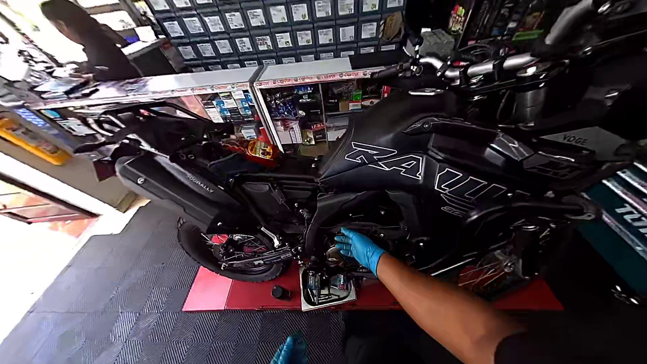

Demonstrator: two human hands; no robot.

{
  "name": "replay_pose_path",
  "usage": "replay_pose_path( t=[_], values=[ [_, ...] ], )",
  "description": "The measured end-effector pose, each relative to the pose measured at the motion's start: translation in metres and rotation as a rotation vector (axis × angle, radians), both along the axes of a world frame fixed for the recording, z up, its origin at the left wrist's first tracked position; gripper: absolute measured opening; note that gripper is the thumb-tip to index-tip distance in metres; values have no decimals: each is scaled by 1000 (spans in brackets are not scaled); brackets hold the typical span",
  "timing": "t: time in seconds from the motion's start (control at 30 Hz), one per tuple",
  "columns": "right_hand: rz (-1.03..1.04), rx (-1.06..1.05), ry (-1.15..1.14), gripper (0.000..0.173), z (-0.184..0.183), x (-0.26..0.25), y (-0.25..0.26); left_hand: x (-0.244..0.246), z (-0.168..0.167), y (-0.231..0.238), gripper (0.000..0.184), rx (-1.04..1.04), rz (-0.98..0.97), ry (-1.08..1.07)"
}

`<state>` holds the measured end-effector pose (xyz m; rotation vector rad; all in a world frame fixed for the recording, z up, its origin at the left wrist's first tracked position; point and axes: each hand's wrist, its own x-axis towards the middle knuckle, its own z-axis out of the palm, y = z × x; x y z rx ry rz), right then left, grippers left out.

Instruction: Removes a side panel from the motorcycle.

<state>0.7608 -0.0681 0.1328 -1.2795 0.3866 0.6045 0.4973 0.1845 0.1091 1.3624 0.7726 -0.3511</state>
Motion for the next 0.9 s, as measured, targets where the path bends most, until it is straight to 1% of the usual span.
replay_pose_path(
  t=[0.1,0.17,0.23,0.3,0.37,0.47,0.53,0.6,0.7,0.77,0.83,0.9],
  values=[
    [-163,54,20,47,1,11,2,77,26,27,48,62,-125,-39],
    [-180,64,-49,44,4,17,-3,129,43,40,45,113,-188,-127],
    [-180,54,-109,44,16,20,-8,180,61,48,44,195,-227,-222],
    [-220,35,-111,45,32,23,-12,226,78,47,42,268,-211,-275],
    [-275,48,-107,46,41,32,-15,270,91,45,45,315,-159,-272],
    [-381,143,-122,44,35,50,-15,328,93,45,54,343,-105,-235],
    [-445,189,-140,44,33,55,-16,356,90,42,50,308,-110,-221],
    [-501,217,-162,44,35,57,-16,378,89,38,40,257,-108,-223],
    [-622,253,-193,42,39,54,-16,393,92,33,32,157,-93,-226],
    [-686,262,-216,42,44,49,-14,399,97,33,28,142,-109,-227],
    [-731,269,-256,41,48,47,-12,402,98,36,26,142,-153,-254],
    [-787,265,-289,40,53,47,-8,406,102,40,25,170,-271,-277]
  ],
)
